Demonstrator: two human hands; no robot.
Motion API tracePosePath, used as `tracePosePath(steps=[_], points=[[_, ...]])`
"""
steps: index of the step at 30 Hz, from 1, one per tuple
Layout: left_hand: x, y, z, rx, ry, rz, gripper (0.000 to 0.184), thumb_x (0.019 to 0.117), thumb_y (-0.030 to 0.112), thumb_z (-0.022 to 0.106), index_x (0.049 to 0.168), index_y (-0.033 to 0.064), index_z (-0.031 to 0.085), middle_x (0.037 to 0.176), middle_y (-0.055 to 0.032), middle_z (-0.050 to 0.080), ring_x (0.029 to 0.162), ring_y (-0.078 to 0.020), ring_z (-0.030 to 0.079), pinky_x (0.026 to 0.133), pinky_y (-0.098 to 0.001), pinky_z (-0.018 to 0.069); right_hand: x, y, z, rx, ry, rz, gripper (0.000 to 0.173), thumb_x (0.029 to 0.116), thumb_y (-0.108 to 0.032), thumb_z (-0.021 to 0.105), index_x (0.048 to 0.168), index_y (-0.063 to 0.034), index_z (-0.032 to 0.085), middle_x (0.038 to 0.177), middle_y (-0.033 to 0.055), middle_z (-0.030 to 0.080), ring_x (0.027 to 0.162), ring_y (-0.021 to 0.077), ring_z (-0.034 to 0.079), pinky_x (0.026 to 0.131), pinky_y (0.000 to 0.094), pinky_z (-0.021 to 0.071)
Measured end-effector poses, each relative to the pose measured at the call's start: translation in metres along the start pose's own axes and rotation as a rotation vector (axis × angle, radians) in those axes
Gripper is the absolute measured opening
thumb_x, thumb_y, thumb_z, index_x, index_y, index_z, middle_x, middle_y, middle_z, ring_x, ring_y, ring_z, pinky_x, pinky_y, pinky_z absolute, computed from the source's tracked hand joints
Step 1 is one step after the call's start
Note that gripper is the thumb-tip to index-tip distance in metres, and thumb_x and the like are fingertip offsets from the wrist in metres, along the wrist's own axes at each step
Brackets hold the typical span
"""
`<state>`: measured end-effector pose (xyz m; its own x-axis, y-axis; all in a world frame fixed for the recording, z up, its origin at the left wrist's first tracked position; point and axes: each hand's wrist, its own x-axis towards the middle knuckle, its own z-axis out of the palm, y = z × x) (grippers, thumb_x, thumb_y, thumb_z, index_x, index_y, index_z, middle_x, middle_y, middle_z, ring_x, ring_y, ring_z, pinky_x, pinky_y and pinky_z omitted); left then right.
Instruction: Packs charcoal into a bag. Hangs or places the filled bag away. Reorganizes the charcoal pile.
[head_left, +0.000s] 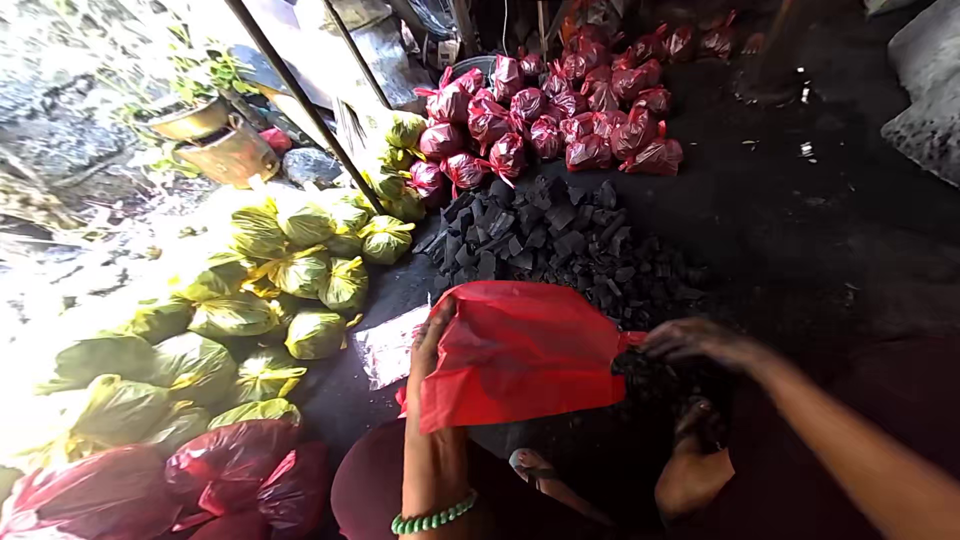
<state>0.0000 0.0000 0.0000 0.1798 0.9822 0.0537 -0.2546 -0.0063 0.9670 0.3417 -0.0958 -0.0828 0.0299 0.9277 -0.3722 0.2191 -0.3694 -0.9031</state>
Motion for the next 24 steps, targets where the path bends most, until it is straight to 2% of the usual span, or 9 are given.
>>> tracePosePath(steps=[3, 6, 8, 10, 12, 15, 18, 21, 24], points=[[0.01, -0.008, -0.032, 0.21, 0.109, -0.123, 0.022, 0.1083, 0.027, 0.049, 0.121, 0.0144, 0.061, 0.101, 0.0091, 0.07, 0.089, 0.0039, 0.066, 0.08, -0.019, 0.0571, 0.022, -0.011, 0.067, 0.372, -0.059, 0.01, 0.036, 0.1062, -0.013, 0.045, 0.133, 0.008, 0.054, 0.114, 0.0139, 0.066, 0.098, 0.0164, 0.067, 0.088, 0.0333, 0.0567], [0.015, -0.009, -0.049, 0.736, 0.147, -0.171, 0.019, 0.1044, 0.015, 0.058, 0.113, -0.0006, 0.064, 0.086, 0.001, 0.067, 0.072, 0.0006, 0.061, 0.07, -0.02, 0.053, 0.04, -0.011, 0.096, 0.569, 0.065, -0.115, 0.01, 0.0928, 0.005, 0.062, 0.091, -0.0033, 0.067, 0.077, -0.0008, 0.069, 0.068, 0.004, 0.064, 0.065, 0.0218, 0.0543], [0.015, -0.016, -0.055, 1.142, 0.141, -0.169, 0.025, 0.0999, 0.009, 0.065, 0.121, -0.0042, 0.065, 0.104, -0.0236, 0.069, 0.088, -0.0328, 0.067, 0.081, -0.0515, 0.0538, 0.044, -0.01, 0.102, 0.556, 0.105, -0.116, 0.011, 0.0889, 0.009, 0.068, 0.086, -0.0022, 0.067, 0.074, 0.0009, 0.068, 0.067, 0.0064, 0.064, 0.066, 0.0241, 0.0556], [0.014, -0.025, -0.047, 1.261, 0.124, -0.197, 0.043, 0.095, 0.006, 0.067, 0.136, -0.0036, 0.057, 0.133, -0.0395, 0.052, 0.115, -0.0587, 0.056, 0.093, -0.0742, 0.0433, 0.044, -0.01, 0.104, 0.535, 0.147, -0.039, 0.007, 0.0907, 0.003, 0.071, 0.097, 0.0015, 0.069, 0.081, 0.0064, 0.071, 0.072, 0.0107, 0.068, 0.071, 0.0278, 0.0593], [0.011, -0.031, -0.024, 1.199, -0.027, -0.219, 0.043, 0.0976, 0.019, 0.07, 0.133, -0.0037, 0.058, 0.126, -0.0335, 0.059, 0.109, -0.0494, 0.062, 0.092, -0.0651, 0.0504, 0.042, -0.01, 0.105, 0.542, 0.161, 0.038, 0.009, 0.0971, -0.006, 0.068, 0.103, 0.0006, 0.067, 0.084, 0.0069, 0.07, 0.073, 0.0107, 0.067, 0.071, 0.028, 0.0585], [-0.003, -0.052, 0.03, 0.934, -0.371, -0.331, 0.037, 0.0963, 0.026, 0.072, 0.116, -0.0042, 0.065, 0.102, -0.0193, 0.07, 0.087, -0.0299, 0.069, 0.081, -0.0497, 0.0575, 0.036, -0.009, 0.114, 0.603, 0.128, 0.073, 0.009, 0.0967, 0.0, 0.064, 0.105, -0.0012, 0.063, 0.082, 0.0039, 0.067, 0.07, 0.0095, 0.064, 0.066, 0.0268, 0.056], [-0.011, -0.081, 0.065, 0.811, -0.54, -0.403, 0.043, 0.0885, 0.028, 0.081, 0.114, -0.0033, 0.067, 0.1, -0.0158, 0.072, 0.092, -0.0257, 0.069, 0.089, -0.0486, 0.0556, 0.024, -0.015, 0.121, 0.707, 0.067, 0.122, 0.02, 0.0937, -0.003, 0.069, 0.113, -0.004, 0.062, 0.086, 0.0033, 0.071, 0.075, 0.0095, 0.069, 0.071, 0.0272, 0.0595], [-0.017, -0.095, 0.069, 0.51, -0.531, -0.507, 0.021, 0.0901, 0.007, 0.076, 0.106, -0.0019, 0.066, 0.085, -0.0042, 0.066, 0.068, -0.0071, 0.06, 0.066, -0.0243, 0.0519, 0.015, -0.011, 0.118, 0.849, 0.031, 0.155, 0.01, 0.0958, -0.003, 0.063, 0.105, -0.0069, 0.061, 0.077, 0.0012, 0.068, 0.068, 0.0081, 0.067, 0.066, 0.025, 0.0591], [-0.021, -0.089, 0.062, 0.13, -0.385, -0.633, 0.017, 0.0928, -0.008, 0.061, 0.083, 0.0043, 0.055, 0.075, -0.0006, 0.063, 0.063, -0.0054, 0.06, 0.061, -0.0207, 0.053, 0.008, -0.001, 0.112, 0.794, 0.063, 0.08, 0.017, 0.0888, -0.006, 0.071, 0.104, -0.0064, 0.064, 0.081, 0.0009, 0.071, 0.073, 0.009, 0.07, 0.071, 0.0261, 0.0605]])
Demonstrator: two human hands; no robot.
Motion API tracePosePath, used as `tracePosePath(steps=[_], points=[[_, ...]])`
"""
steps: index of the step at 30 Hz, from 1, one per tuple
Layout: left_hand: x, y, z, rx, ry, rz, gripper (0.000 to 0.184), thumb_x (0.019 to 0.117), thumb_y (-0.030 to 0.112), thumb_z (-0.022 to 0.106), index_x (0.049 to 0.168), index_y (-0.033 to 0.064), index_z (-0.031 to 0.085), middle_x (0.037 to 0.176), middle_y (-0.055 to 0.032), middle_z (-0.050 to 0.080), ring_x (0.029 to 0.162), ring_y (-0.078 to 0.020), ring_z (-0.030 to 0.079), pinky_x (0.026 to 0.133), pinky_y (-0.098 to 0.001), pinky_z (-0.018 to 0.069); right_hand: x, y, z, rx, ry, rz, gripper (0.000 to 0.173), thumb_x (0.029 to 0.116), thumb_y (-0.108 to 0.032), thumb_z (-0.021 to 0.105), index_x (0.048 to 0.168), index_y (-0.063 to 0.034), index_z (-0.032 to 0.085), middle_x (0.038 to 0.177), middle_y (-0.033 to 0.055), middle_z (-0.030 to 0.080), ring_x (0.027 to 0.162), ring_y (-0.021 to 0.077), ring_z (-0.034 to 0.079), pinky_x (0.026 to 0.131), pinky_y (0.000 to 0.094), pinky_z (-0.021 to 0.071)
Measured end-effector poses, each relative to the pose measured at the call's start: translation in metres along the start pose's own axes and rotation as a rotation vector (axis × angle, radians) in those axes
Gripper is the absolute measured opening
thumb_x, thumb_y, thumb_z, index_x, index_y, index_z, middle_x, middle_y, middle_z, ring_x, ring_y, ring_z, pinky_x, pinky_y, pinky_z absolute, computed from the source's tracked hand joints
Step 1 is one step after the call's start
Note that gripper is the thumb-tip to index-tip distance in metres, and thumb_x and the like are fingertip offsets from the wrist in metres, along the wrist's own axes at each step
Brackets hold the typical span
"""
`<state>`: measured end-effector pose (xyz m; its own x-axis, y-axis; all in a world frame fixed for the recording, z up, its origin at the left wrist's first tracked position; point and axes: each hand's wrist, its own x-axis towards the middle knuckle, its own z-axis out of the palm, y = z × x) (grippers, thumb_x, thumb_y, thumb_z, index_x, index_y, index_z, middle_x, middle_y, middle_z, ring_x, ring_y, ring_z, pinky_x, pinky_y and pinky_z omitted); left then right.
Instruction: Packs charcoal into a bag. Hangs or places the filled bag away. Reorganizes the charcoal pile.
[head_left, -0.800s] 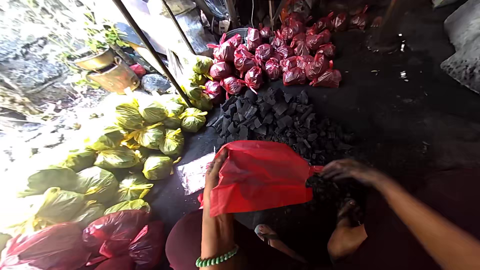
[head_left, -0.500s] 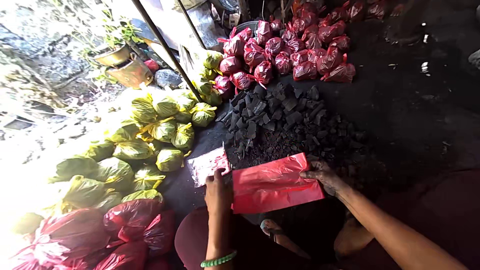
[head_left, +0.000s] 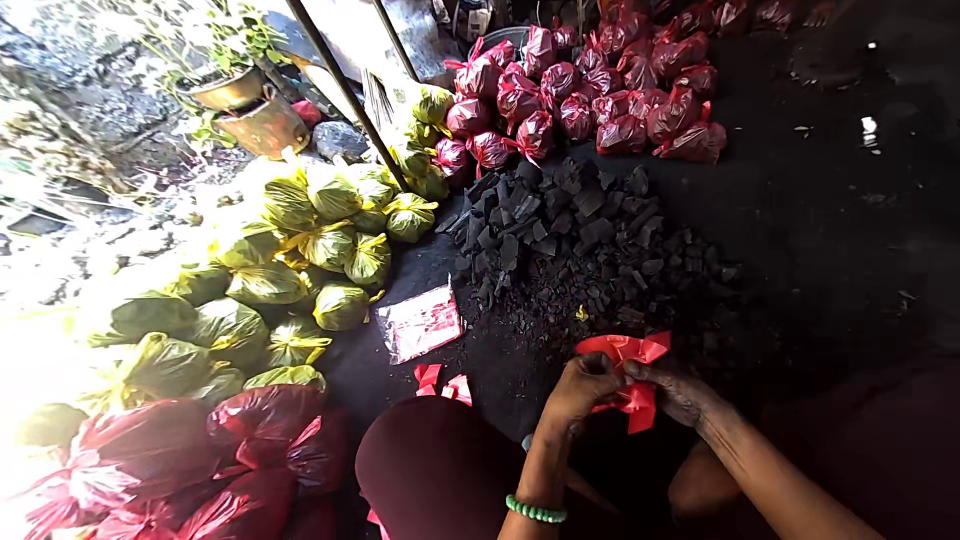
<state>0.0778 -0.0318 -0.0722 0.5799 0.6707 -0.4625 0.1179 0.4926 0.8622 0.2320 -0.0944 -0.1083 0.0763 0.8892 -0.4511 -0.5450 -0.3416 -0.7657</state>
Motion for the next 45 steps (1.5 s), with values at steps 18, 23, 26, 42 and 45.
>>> tracePosePath(steps=[18, 23, 26, 42, 45], points=[[-0.025, 0.013, -0.048, -0.885, 0.421, 0.372, 0.029, 0.1059, 0.025, 0.045, 0.092, 0.0155, 0.068, 0.085, -0.0031, 0.075, 0.079, -0.0136, 0.074, 0.071, -0.0319, 0.0631, 0.007, -0.024, -0.06, -0.687, 0.319, -0.173, 0.02, 0.1, -0.008, 0.064, 0.085, 0.0037, 0.058, 0.073, 0.0058, 0.055, 0.067, 0.0117, 0.055, 0.068, 0.0307, 0.0516], [-0.016, 0.014, -0.043, -0.554, 0.278, 0.359, 0.018, 0.1034, 0.02, 0.047, 0.102, 0.0185, 0.065, 0.087, 0.0017, 0.073, 0.079, -0.0072, 0.071, 0.071, -0.0265, 0.061, 0.006, -0.02, -0.027, -0.25, 0.084, -0.413, 0.026, 0.1001, -0.043, 0.055, 0.104, -0.019, 0.065, 0.093, -0.0063, 0.069, 0.083, 0.0093, 0.069, 0.078, 0.0289, 0.0609], [-0.006, 0.004, -0.033, -0.402, 0.258, 0.288, 0.014, 0.0927, 0.007, 0.052, 0.098, 0.0155, 0.062, 0.075, 0.0016, 0.068, 0.064, -0.0062, 0.065, 0.06, -0.0239, 0.0566, 0.003, -0.024, -0.008, -0.391, -0.061, -0.443, 0.049, 0.086, -0.054, 0.073, 0.115, -0.0145, 0.067, 0.099, -0.005, 0.071, 0.087, 0.0062, 0.069, 0.079, 0.0254, 0.0593], [-0.006, -0.005, -0.046, -0.859, 0.065, 0.319, 0.019, 0.0871, 0.009, 0.06, 0.099, 0.0203, 0.071, 0.081, -0.0048, 0.073, 0.068, -0.0164, 0.072, 0.063, -0.0322, 0.0618, -0.018, -0.011, -0.062, -0.826, 0.287, -0.44, 0.021, 0.0973, 0.0, 0.06, 0.077, 0.001, 0.065, 0.081, 0.0029, 0.06, 0.076, 0.0067, 0.056, 0.072, 0.0253, 0.0471], [-0.002, -0.008, -0.036, -0.693, 0.182, 0.329, 0.028, 0.0952, 0.009, 0.042, 0.104, 0.0228, 0.065, 0.079, 0.001, 0.071, 0.066, -0.0094, 0.069, 0.061, -0.0269, 0.0589, -0.035, -0.007, -0.074, -1.034, 0.263, -0.272, 0.02, 0.0975, -0.006, 0.065, 0.083, 0.0075, 0.069, 0.094, 0.0177, 0.065, 0.089, 0.0267, 0.062, 0.082, 0.0462, 0.0497]])
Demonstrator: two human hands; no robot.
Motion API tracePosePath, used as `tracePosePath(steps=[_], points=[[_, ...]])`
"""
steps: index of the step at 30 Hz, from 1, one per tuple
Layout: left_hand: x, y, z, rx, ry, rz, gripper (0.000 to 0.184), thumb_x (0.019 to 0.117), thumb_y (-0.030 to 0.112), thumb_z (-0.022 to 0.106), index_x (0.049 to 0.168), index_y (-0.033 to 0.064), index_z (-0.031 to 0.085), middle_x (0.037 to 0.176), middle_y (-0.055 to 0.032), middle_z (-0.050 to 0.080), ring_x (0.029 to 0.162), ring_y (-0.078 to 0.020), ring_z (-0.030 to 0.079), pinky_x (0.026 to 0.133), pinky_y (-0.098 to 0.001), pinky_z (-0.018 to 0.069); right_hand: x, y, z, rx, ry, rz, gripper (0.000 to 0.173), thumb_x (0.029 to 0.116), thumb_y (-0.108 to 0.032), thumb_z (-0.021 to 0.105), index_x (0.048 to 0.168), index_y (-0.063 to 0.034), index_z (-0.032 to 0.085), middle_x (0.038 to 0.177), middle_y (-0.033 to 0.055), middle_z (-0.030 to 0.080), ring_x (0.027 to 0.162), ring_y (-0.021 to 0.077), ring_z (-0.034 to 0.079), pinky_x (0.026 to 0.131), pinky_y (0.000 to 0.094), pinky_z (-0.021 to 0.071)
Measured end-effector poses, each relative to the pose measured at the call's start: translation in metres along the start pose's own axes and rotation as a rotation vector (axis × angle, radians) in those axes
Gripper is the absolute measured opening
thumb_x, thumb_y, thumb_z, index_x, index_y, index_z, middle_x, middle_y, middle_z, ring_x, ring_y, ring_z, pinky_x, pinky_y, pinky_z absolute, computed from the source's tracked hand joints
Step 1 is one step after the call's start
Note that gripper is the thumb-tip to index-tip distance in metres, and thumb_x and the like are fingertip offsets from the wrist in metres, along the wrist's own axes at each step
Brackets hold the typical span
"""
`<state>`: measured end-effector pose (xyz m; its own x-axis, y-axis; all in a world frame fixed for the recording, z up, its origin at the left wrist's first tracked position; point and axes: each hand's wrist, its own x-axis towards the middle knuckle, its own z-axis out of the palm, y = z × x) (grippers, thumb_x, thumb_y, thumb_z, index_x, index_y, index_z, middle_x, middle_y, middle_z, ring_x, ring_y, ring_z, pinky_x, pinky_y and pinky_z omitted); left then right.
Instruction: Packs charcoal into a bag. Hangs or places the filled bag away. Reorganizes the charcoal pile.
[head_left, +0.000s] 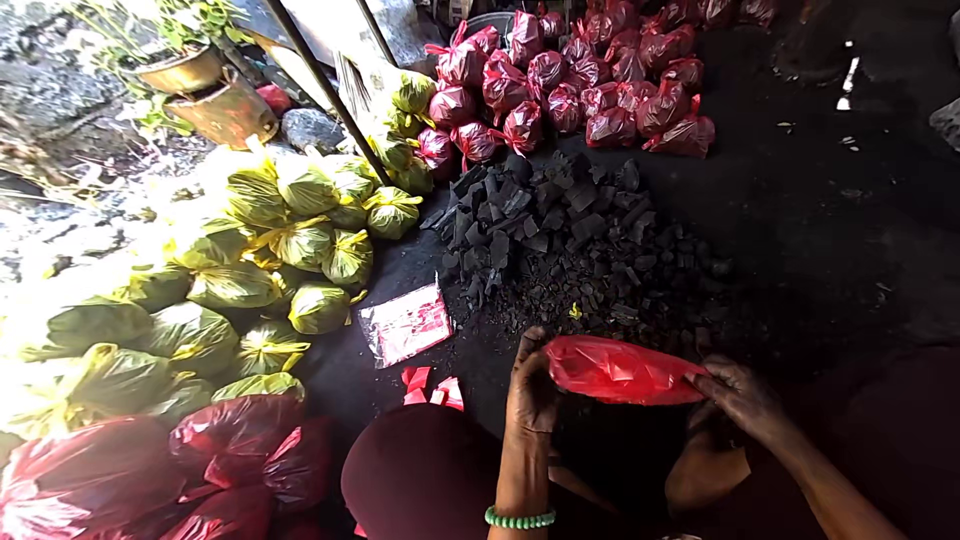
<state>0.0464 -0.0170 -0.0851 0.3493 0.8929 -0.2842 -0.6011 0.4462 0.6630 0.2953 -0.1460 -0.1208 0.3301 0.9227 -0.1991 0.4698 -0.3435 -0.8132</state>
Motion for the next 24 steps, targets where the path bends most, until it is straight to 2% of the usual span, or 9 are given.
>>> tracePosePath(steps=[2, 4, 5, 7, 10, 13, 18, 20, 24], points=[[-0.001, -0.009, 0.012, 0.261, 0.064, 0.032, 0.031, 0.1007, -0.001, 0.036, 0.118, 0.0137, 0.057, 0.087, 0.0017, 0.069, 0.072, -0.0059, 0.067, 0.065, -0.0245, 0.0582, -0.009, -0.004, -0.003, -0.095, -0.204, 0.072, 0.031, 0.0941, -0.016, 0.073, 0.114, 0.0073, 0.069, 0.12, 0.0268, 0.063, 0.11, 0.0389, 0.063, 0.095, 0.0556, 0.0504], [-0.001, -0.016, 0.017, 0.574, -0.011, 0.01, 0.027, 0.1022, -0.004, 0.039, 0.122, 0.0039, 0.055, 0.093, 0.0018, 0.064, 0.077, -0.0031, 0.062, 0.072, -0.0235, 0.0553, -0.013, -0.013, 0.0, -0.083, -0.313, 0.036, 0.082, 0.0832, -0.035, 0.085, 0.149, -0.0027, 0.048, 0.148, 0.0254, 0.048, 0.129, 0.039, 0.055, 0.104, 0.0559, 0.0488], [-0.002, -0.02, 0.019, 0.689, -0.099, -0.01, 0.024, 0.1016, -0.004, 0.042, 0.119, -0.0002, 0.059, 0.092, -0.0002, 0.064, 0.077, -0.0035, 0.061, 0.072, -0.024, 0.0543, -0.013, -0.02, 0.006, -0.034, -0.298, -0.02, 0.098, 0.077, -0.044, 0.087, 0.156, -0.007, 0.041, 0.153, 0.0227, 0.044, 0.136, 0.0362, 0.05, 0.109, 0.0538, 0.0457], [-0.004, -0.025, 0.025, 0.876, -0.342, -0.067, 0.02, 0.0994, -0.001, 0.047, 0.106, -0.0037, 0.066, 0.093, -0.0042, 0.065, 0.082, -0.0059, 0.06, 0.076, -0.0258, 0.0523, -0.006, -0.038, 0.019, 0.051, -0.256, -0.134, 0.095, 0.0764, -0.048, 0.084, 0.153, -0.0084, 0.045, 0.148, 0.0173, 0.052, 0.134, 0.028, 0.053, 0.11, 0.0471, 0.046], [-0.002, -0.009, 0.037, 1.272, -0.623, -0.128, 0.025, 0.0962, 0.005, 0.058, 0.116, 0.0045, 0.074, 0.122, -0.0157, 0.063, 0.112, -0.0217, 0.059, 0.098, -0.0398, 0.049, 0.02, -0.055, 0.021, -0.002, -0.293, -0.245, 0.034, 0.0902, -0.007, 0.072, 0.122, 0.0036, 0.069, 0.116, 0.0195, 0.071, 0.107, 0.0289, 0.068, 0.099, 0.0468, 0.0523], [0.012, 0.016, 0.041, 1.846, -0.505, -0.262, 0.035, 0.0951, -0.001, 0.057, 0.121, 0.0158, 0.074, 0.138, -0.0226, 0.056, 0.114, -0.0405, 0.064, 0.094, -0.0594, 0.0526, 0.06, -0.052, 0.01, -0.07, -0.407, -0.129, 0.018, 0.1017, -0.009, 0.062, 0.104, 0.0048, 0.072, 0.098, 0.0177, 0.071, 0.093, 0.0253, 0.066, 0.09, 0.044, 0.0511], [0.041, 0.026, 0.034, 2.207, -0.167, -0.405, 0.038, 0.1008, 0.0, 0.049, 0.128, 0.0149, 0.071, 0.146, -0.0182, 0.052, 0.126, -0.0437, 0.057, 0.094, -0.0582, 0.0522, 0.121, -0.035, -0.014, 0.185, -0.445, -0.158, 0.013, 0.0984, 0.001, 0.061, 0.091, 0.005, 0.071, 0.081, 0.0033, 0.068, 0.075, 0.0029, 0.06, 0.076, 0.0223, 0.051], [0.055, 0.025, 0.021, 2.131, -0.09, -0.394, 0.04, 0.1018, 0.003, 0.05, 0.137, 0.015, 0.065, 0.151, -0.0179, 0.049, 0.119, -0.0408, 0.063, 0.094, -0.0555, 0.0542, 0.15, -0.019, -0.02, 0.339, -0.348, -0.103, 0.014, 0.0988, -0.001, 0.057, 0.097, 0.0042, 0.07, 0.088, 0.0041, 0.07, 0.08, 0.0057, 0.065, 0.078, 0.026, 0.0552], [0.072, 0.024, -0.005, 1.764, -0.01, -0.333, 0.052, 0.0928, -0.001, 0.063, 0.144, 0.0074, 0.056, 0.148, -0.0288, 0.046, 0.123, -0.0426, 0.06, 0.102, -0.0516, 0.0503, 0.237, 0.034, -0.043, 0.171, 0.017, 0.073, 0.053, 0.0973, -0.016, 0.071, 0.144, -0.0001, 0.051, 0.146, 0.0256, 0.052, 0.133, 0.0389, 0.053, 0.108, 0.0556, 0.045]])
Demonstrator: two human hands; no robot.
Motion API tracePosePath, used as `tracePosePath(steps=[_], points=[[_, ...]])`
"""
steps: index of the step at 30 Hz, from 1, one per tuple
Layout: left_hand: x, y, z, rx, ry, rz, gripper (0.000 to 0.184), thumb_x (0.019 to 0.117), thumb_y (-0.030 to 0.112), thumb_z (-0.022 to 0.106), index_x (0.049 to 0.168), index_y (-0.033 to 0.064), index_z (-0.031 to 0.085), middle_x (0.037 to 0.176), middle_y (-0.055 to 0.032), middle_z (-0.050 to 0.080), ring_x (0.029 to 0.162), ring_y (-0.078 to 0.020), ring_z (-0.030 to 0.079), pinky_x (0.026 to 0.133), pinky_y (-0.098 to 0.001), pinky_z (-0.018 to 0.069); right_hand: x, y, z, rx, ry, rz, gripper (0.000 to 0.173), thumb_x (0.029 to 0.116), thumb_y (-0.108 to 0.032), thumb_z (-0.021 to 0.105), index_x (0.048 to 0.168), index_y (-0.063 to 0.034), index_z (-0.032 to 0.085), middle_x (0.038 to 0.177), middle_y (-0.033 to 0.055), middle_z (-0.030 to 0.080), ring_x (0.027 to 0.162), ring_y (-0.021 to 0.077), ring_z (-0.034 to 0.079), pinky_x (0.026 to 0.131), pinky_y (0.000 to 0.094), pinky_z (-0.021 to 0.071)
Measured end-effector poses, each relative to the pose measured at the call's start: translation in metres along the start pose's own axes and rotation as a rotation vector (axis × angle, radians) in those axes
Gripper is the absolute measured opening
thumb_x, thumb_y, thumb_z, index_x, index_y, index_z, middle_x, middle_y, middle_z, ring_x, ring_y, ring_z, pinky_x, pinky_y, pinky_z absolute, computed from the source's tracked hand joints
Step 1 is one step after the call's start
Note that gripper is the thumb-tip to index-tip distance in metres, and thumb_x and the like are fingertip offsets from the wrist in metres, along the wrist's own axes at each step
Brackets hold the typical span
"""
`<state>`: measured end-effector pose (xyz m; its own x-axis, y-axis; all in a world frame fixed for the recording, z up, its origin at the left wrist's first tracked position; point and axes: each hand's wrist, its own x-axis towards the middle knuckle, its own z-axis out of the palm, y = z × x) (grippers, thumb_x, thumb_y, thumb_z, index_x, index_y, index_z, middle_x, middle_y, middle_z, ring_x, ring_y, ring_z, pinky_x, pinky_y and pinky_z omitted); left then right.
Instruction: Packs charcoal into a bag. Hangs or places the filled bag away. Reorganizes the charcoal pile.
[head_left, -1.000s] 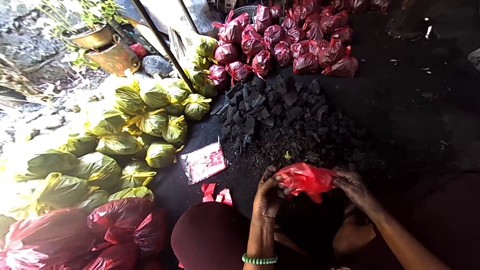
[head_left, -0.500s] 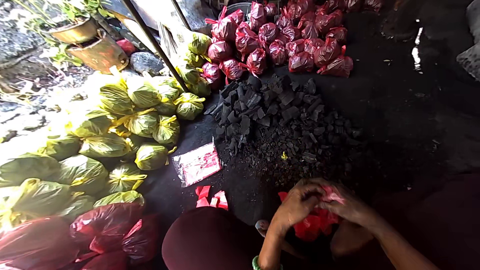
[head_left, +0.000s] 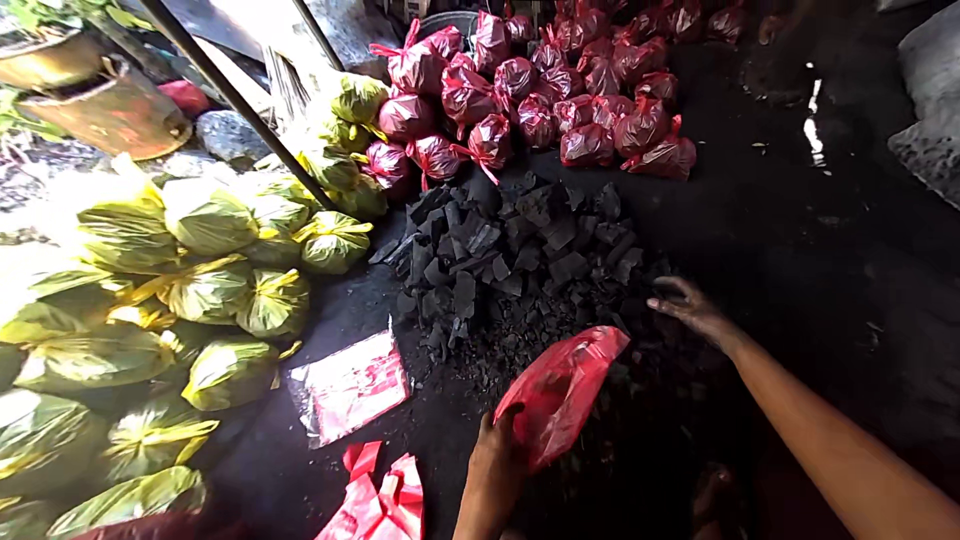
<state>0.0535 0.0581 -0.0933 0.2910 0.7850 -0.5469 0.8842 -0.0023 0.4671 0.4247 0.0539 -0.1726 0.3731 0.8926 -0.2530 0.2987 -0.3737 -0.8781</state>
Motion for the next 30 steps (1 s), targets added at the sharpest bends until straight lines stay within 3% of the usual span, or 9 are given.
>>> tracePosePath(steps=[2, 4, 8, 12, 14, 19, 21, 26, 30], points=[[0.003, -0.007, 0.003, -0.104, 0.063, -0.017, 0.056, 0.0892, -0.004, 0.066, 0.143, 0.0046, 0.055, 0.148, -0.0334, 0.044, 0.123, -0.0457, 0.058, 0.101, -0.0521, 0.0506, 0.043, 0.021, -0.015, -0.221, 0.121, 0.068, 0.078, 0.0873, -0.024, 0.084, 0.152, -0.0049, 0.045, 0.156, 0.0324, 0.035, 0.143, 0.0502, 0.036, 0.113, 0.0648, 0.0354], [0.004, -0.012, 0.005, -0.157, 0.119, -0.038, 0.06, 0.0876, -0.005, 0.066, 0.145, 0.0014, 0.052, 0.15, -0.0371, 0.039, 0.124, -0.0497, 0.057, 0.101, -0.0543, 0.0502, 0.072, 0.031, -0.023, -0.353, 0.106, 0.153, 0.092, 0.0816, -0.03, 0.089, 0.157, -0.0119, 0.04, 0.163, 0.0318, 0.023, 0.147, 0.0526, 0.029, 0.114, 0.0673, 0.0329], [0.006, -0.022, 0.009, -0.201, 0.183, -0.043, 0.057, 0.0879, -0.004, 0.064, 0.144, -0.0033, 0.052, 0.152, -0.0413, 0.033, 0.126, -0.0551, 0.053, 0.101, -0.058, 0.0489, 0.114, 0.055, -0.02, -0.475, -0.013, 0.213, 0.097, 0.0786, -0.04, 0.089, 0.159, -0.0213, 0.038, 0.167, 0.0294, 0.013, 0.151, 0.0532, 0.021, 0.116, 0.0695, 0.0277], [0.008, -0.024, 0.009, -0.178, 0.211, -0.081, 0.053, 0.0906, -0.005, 0.06, 0.144, -0.0018, 0.053, 0.156, -0.0393, 0.028, 0.126, -0.0545, 0.054, 0.099, -0.057, 0.0505, 0.11, 0.067, -0.006, -0.556, -0.032, 0.237, 0.09, 0.0836, -0.051, 0.082, 0.157, -0.0166, 0.043, 0.167, 0.0229, 0.023, 0.15, 0.0497, 0.025, 0.118, 0.0672, 0.0249], [0.008, -0.022, 0.008, -0.173, 0.216, -0.101, 0.053, 0.0919, -0.005, 0.059, 0.144, -0.0005, 0.053, 0.158, -0.0387, 0.024, 0.125, -0.0544, 0.054, 0.098, -0.0567, 0.0511, 0.093, 0.057, -0.003, -0.582, -0.05, 0.283, 0.089, 0.0875, -0.053, 0.077, 0.157, -0.0113, 0.04, 0.168, 0.0209, 0.022, 0.15, 0.0492, 0.026, 0.118, 0.0675, 0.0242], [0.007, -0.024, 0.011, -0.134, 0.304, -0.042, 0.054, 0.0885, -0.005, 0.062, 0.142, 0.0003, 0.055, 0.162, -0.0351, 0.019, 0.126, -0.0526, 0.055, 0.095, -0.0551, 0.0532, 0.045, 0.05, 0.017, -0.418, 0.005, 0.258, 0.066, 0.0947, -0.036, 0.075, 0.15, -0.0104, 0.05, 0.159, 0.0294, 0.034, 0.145, 0.0524, 0.033, 0.113, 0.0698, 0.0292], [0.006, -0.026, 0.013, -0.121, 0.358, -0.014, 0.054, 0.0867, -0.006, 0.063, 0.14, 0.0001, 0.057, 0.163, -0.0342, 0.018, 0.123, -0.0521, 0.057, 0.091, -0.0548, 0.0544, 0.028, 0.05, 0.031, -0.407, 0.027, 0.247, 0.066, 0.0935, -0.032, 0.077, 0.151, -0.0139, 0.049, 0.157, 0.0312, 0.035, 0.142, 0.0539, 0.035, 0.111, 0.07, 0.0329], [0.007, -0.024, 0.01, -0.119, 0.339, -0.063, 0.056, 0.0879, -0.004, 0.067, 0.143, 0.0015, 0.054, 0.165, -0.0317, 0.014, 0.13, -0.0482, 0.053, 0.096, -0.0506, 0.0528, -0.003, 0.039, 0.064, -0.349, 0.012, 0.24, 0.082, 0.0842, -0.026, 0.086, 0.154, -0.0158, 0.045, 0.153, 0.0339, 0.038, 0.139, 0.0531, 0.04, 0.108, 0.0672, 0.039], [0.009, -0.022, 0.009, -0.113, 0.297, -0.1, 0.059, 0.0898, 0.0, 0.068, 0.146, 0.0031, 0.051, 0.166, -0.0296, 0.014, 0.132, -0.0453, 0.052, 0.099, -0.0475, 0.0523, -0.019, 0.036, 0.073, -0.332, 0.054, 0.229, 0.071, 0.0836, -0.015, 0.085, 0.147, -0.0161, 0.053, 0.146, 0.0326, 0.045, 0.133, 0.0512, 0.047, 0.103, 0.0654, 0.0439]])
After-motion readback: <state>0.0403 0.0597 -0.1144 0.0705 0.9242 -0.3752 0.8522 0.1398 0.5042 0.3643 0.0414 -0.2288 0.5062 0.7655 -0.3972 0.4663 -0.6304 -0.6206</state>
